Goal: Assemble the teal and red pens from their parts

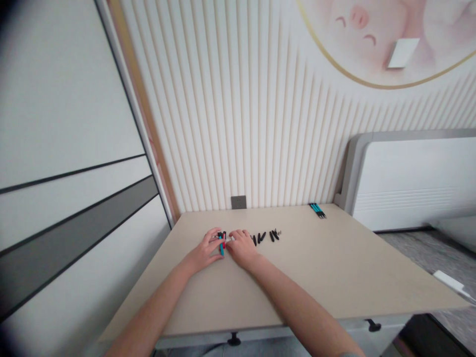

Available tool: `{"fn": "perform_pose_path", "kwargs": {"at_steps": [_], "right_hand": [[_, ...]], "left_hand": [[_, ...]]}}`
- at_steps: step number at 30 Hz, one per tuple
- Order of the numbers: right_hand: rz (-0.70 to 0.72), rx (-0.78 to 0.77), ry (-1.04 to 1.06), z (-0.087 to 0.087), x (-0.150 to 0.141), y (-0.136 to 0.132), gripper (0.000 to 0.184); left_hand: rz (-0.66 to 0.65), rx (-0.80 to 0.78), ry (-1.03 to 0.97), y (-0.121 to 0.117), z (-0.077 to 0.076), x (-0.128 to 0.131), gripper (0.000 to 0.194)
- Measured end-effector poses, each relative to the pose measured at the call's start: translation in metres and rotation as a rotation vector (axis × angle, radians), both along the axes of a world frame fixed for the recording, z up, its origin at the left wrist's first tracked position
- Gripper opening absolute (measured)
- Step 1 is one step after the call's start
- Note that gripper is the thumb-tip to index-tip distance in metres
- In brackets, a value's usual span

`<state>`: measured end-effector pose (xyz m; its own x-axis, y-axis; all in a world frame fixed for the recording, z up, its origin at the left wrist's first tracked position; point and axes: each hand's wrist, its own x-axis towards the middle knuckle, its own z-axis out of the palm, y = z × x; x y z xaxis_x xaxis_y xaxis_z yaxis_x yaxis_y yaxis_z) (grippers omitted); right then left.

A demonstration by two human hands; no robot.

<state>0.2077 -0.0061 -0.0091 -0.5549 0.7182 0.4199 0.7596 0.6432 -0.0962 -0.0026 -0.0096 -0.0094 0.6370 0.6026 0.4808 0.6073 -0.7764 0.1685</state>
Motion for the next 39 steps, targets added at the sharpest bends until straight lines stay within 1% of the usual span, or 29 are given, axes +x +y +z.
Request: {"fn": "perform_pose_path", "kwargs": {"at_steps": [3, 6, 9, 12, 17, 21, 26, 28, 31, 34, 39], "right_hand": [[0.024, 0.003, 0.020, 0.000, -0.001, -0.002, 0.016], [0.065, 0.002, 0.104, 0.003, 0.002, -0.010, 0.016], [0.071, -0.036, 0.248, 0.004, 0.009, -0.019, 0.015], [0.076, -0.070, 0.382, 0.002, 0.016, -0.021, 0.016], [0.109, -0.133, 0.517, 0.000, 0.021, -0.014, 0.023], [0.075, -0.235, 0.634, 0.001, 0.020, -0.013, 0.022], [0.029, -0.408, 0.918, -0.005, 0.016, -0.007, 0.023], [0.036, -0.488, 1.020, -0.009, 0.015, -0.003, 0.025], [0.068, -0.600, 1.143, -0.012, 0.014, 0.001, 0.029], [0.103, -0.650, 1.173, -0.010, 0.014, 0.000, 0.029], [0.115, -0.638, 1.140, -0.009, 0.013, -0.004, 0.030]], "left_hand": [[0.009, 0.032, 0.023, 0.000, 0.001, 0.001, 0.055], [0.016, 0.046, 0.032, -0.001, 0.004, 0.001, 0.057], [0.028, 0.071, 0.010, -0.003, 0.009, -0.001, 0.054], [0.039, 0.102, -0.034, -0.002, 0.011, -0.002, 0.052], [0.069, 0.157, -0.088, 0.005, 0.006, -0.003, 0.035], [0.109, 0.145, -0.101, 0.007, 0.005, -0.003, 0.030], [0.182, 0.081, -0.036, 0.003, 0.008, -0.004, 0.029], [0.210, 0.050, 0.003, 0.003, 0.006, -0.005, 0.028], [0.217, 0.035, 0.041, 0.003, 0.003, -0.005, 0.027], [0.214, 0.059, 0.062, 0.002, 0.001, -0.003, 0.027], [0.188, 0.067, 0.101, 0.000, 0.004, -0.002, 0.026]]}}
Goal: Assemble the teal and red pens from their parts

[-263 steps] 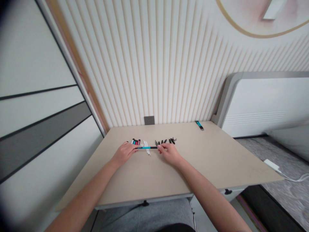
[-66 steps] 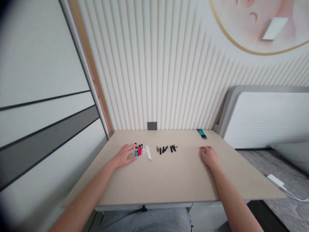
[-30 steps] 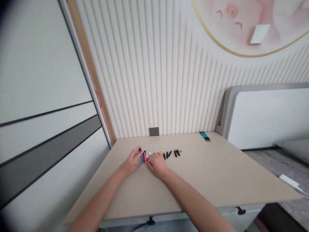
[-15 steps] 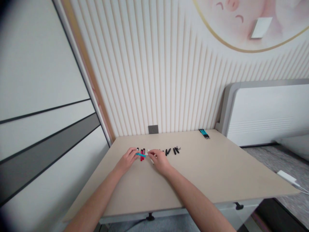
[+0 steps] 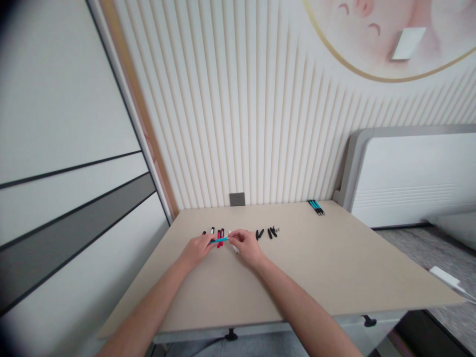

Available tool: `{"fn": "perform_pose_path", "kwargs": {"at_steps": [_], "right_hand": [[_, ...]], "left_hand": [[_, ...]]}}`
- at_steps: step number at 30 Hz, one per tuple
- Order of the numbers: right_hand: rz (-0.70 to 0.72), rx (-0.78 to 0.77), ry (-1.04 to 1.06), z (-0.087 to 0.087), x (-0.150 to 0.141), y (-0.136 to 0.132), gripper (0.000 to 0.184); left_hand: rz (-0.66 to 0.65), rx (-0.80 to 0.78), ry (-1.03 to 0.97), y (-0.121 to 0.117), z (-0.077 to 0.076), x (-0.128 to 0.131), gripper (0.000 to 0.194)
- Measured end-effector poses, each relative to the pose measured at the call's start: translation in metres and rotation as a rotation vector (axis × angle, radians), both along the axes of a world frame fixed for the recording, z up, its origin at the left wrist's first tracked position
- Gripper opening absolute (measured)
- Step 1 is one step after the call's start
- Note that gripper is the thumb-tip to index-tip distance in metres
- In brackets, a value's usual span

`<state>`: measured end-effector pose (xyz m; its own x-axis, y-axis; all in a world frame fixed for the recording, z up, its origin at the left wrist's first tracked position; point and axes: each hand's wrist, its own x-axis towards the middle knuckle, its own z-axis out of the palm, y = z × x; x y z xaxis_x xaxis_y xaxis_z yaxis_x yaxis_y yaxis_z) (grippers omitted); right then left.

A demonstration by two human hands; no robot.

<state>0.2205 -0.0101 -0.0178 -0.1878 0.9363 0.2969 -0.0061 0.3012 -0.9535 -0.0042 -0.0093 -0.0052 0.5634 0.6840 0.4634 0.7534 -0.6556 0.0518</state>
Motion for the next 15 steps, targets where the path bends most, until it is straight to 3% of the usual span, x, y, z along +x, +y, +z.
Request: {"fn": "perform_pose_path", "kwargs": {"at_steps": [7, 15], "right_hand": [[-0.016, 0.074, -0.105, -0.003, 0.000, 0.000, 0.029], [-0.044, 0.144, -0.202, 0.008, 0.002, -0.007, 0.028]], "left_hand": [[-0.042, -0.007, -0.026, 0.001, -0.001, -0.001, 0.026], [-0.093, -0.017, -0.044, -0.001, -0.002, 0.001, 0.027]]}}
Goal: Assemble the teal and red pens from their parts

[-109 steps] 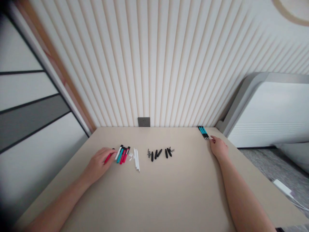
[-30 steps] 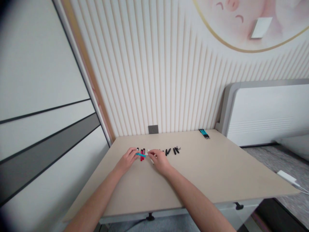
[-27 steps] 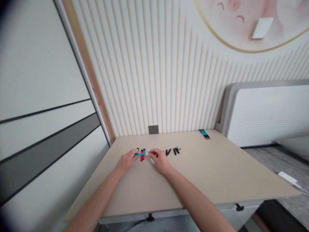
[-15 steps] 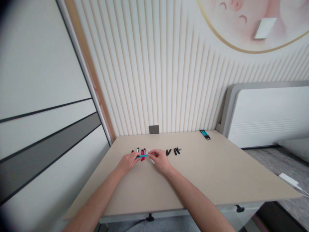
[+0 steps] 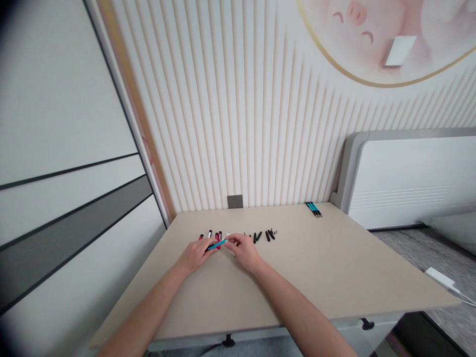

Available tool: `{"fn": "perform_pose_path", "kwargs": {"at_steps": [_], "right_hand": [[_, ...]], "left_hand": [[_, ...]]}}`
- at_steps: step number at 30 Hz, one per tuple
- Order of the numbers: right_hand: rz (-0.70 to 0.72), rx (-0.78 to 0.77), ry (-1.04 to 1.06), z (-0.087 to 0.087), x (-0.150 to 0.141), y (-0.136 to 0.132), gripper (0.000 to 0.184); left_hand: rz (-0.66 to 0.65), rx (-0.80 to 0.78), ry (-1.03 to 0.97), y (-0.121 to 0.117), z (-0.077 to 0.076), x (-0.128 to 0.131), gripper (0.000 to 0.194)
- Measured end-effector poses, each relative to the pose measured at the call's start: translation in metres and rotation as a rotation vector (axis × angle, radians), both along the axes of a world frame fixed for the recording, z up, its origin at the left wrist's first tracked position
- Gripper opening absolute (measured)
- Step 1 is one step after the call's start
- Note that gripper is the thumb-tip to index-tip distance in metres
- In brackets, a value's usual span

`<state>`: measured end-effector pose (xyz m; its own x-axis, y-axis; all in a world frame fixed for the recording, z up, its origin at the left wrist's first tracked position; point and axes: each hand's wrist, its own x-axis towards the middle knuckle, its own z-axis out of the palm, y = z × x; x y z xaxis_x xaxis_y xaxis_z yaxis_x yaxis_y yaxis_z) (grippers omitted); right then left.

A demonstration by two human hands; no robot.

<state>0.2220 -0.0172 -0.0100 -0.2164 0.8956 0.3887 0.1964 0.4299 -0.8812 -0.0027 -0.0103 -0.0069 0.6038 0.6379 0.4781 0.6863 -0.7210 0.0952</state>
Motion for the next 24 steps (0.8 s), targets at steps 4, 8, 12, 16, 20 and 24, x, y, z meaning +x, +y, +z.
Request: {"fn": "perform_pose_path", "kwargs": {"at_steps": [4, 8, 12, 16, 20, 24], "right_hand": [[-0.039, 0.055, -0.058, 0.0010, 0.0032, 0.0001, 0.023], [-0.060, 0.083, -0.097, -0.0029, 0.0055, 0.0023, 0.020], [-0.050, 0.110, -0.154, -0.0043, 0.0068, 0.0025, 0.018], [-0.056, 0.175, -0.168, -0.0032, 0.0076, 0.0014, 0.018], [-0.065, 0.229, -0.146, 0.0000, 0.0074, -0.0008, 0.018], [-0.027, 0.240, -0.142, 0.0039, 0.0063, -0.0034, 0.020]], "left_hand": [[-0.011, 0.017, 0.004, -0.0016, 0.0045, -0.0002, 0.025], [-0.038, 0.078, -0.003, 0.0008, 0.0055, -0.0023, 0.022], [-0.034, 0.119, 0.011, 0.0027, 0.0040, -0.0020, 0.024], [-0.061, 0.133, 0.038, 0.0016, 0.0022, 0.0011, 0.024], [-0.053, 0.083, 0.035, 0.0005, 0.0010, 0.0023, 0.024], [-0.052, 0.055, 0.028, 0.0006, 0.0004, 0.0013, 0.025]]}}
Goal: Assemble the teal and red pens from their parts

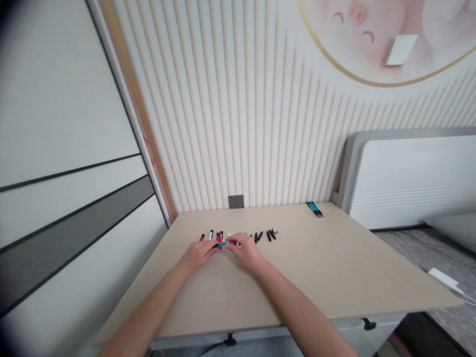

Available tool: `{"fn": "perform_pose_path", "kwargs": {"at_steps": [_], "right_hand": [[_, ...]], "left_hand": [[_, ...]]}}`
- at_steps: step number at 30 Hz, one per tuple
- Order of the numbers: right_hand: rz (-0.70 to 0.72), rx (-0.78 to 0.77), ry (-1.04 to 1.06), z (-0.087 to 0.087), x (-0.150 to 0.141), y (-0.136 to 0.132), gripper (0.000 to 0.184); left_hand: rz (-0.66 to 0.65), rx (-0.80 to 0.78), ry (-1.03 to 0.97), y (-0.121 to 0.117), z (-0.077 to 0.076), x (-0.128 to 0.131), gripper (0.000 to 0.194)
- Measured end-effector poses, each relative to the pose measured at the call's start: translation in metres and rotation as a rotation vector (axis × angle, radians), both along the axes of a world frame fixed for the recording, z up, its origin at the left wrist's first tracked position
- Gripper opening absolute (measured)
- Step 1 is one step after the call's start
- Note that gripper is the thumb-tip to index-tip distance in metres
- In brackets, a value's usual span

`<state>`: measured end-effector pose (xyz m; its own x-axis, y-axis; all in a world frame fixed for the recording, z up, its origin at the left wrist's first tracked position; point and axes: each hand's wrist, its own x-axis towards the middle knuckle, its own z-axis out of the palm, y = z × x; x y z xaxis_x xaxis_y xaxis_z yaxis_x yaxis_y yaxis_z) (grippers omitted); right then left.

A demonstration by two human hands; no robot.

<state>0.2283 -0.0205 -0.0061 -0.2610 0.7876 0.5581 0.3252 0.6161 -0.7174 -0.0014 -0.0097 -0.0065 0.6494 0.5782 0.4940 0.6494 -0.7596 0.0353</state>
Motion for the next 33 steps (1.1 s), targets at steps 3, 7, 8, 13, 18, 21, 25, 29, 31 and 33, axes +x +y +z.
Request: {"fn": "perform_pose_path", "kwargs": {"at_steps": [3, 7, 8, 13, 18, 21, 25, 29, 31, 33], "right_hand": [[0.006, 0.012, -0.008, 0.000, 0.000, 0.000, 0.022], [0.014, 0.032, -0.021, -0.003, 0.000, 0.001, 0.024], [0.018, 0.038, -0.026, -0.004, 0.000, 0.001, 0.025], [0.028, 0.023, -0.052, -0.001, 0.002, 0.001, 0.033], [-0.100, -0.038, -0.314, 0.007, 0.008, -0.002, 0.023], [-0.164, -0.084, -0.538, 0.009, 0.009, -0.004, 0.023], [-0.266, -0.150, -0.708, 0.008, 0.006, -0.008, 0.024], [-0.338, -0.156, -0.742, 0.006, 0.004, -0.009, 0.024], [-0.379, -0.148, -0.750, 0.005, 0.003, -0.009, 0.023], [-0.423, -0.155, -0.761, 0.003, 0.003, -0.008, 0.023]], "left_hand": [[-0.008, -0.024, -0.009, 0.001, -0.001, -0.001, 0.027], [0.004, -0.066, -0.024, 0.002, -0.004, -0.003, 0.027], [0.003, -0.084, -0.031, 0.002, -0.004, -0.003, 0.026], [0.062, -0.233, -0.278, 0.002, -0.003, 0.002, 0.024], [0.345, -0.241, -0.644, 0.006, 0.000, -0.004, 0.028], [0.315, -0.134, -0.423, 0.006, 0.002, -0.010, 0.020], [0.214, -0.045, -0.175, 0.004, 0.004, -0.007, 0.018], [0.181, 0.040, -0.020, 0.003, 0.005, -0.002, 0.018], [0.187, 0.064, 0.005, 0.002, 0.006, -0.001, 0.018], [0.185, 0.071, 0.010, 0.001, 0.007, -0.001, 0.018]]}}
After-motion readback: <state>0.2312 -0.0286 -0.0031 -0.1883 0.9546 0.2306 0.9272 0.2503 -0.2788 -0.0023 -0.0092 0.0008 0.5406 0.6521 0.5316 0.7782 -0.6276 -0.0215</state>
